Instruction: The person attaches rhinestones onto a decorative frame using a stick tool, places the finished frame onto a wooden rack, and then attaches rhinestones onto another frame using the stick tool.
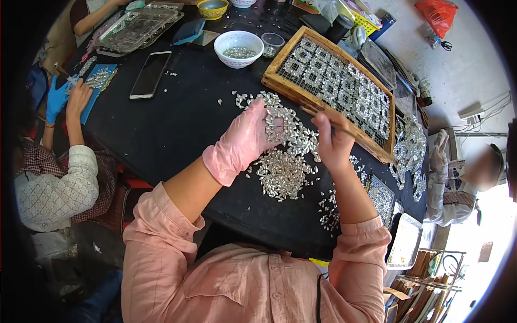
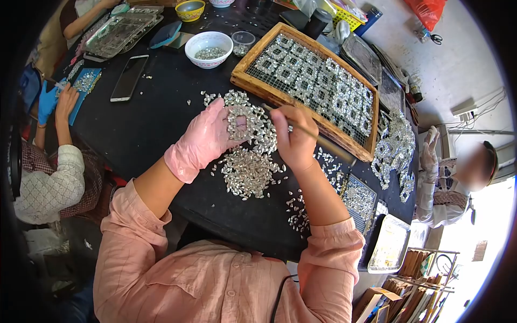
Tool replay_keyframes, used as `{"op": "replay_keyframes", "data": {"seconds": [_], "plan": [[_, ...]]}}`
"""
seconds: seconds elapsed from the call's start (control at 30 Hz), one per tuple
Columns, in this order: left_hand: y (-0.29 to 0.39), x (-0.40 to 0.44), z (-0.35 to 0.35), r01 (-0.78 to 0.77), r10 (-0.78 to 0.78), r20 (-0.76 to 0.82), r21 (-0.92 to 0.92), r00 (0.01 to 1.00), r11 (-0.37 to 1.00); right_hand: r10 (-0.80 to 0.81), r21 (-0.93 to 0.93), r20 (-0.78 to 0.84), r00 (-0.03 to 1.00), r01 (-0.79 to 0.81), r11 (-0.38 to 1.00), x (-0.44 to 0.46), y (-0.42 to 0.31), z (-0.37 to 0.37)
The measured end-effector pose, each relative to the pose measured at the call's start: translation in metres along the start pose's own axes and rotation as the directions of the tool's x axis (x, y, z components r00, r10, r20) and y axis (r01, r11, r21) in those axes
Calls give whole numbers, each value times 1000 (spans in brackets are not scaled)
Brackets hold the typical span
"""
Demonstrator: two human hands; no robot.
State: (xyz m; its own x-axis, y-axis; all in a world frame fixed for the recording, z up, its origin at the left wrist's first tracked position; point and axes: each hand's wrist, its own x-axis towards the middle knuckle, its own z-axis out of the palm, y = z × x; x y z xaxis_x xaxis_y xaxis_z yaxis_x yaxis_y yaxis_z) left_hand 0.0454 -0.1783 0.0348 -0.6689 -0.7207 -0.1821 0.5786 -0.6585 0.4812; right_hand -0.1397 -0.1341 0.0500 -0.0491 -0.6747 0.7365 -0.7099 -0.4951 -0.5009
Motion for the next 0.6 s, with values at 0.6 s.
{"op": "replay_keyframes", "data": {"seconds": [0.6], "plan": [[24, -3, 0, -95, 76, -167, -104, 983, 990, 394, 155, 201, 897, -427, 891, -3, 15, 10]]}}
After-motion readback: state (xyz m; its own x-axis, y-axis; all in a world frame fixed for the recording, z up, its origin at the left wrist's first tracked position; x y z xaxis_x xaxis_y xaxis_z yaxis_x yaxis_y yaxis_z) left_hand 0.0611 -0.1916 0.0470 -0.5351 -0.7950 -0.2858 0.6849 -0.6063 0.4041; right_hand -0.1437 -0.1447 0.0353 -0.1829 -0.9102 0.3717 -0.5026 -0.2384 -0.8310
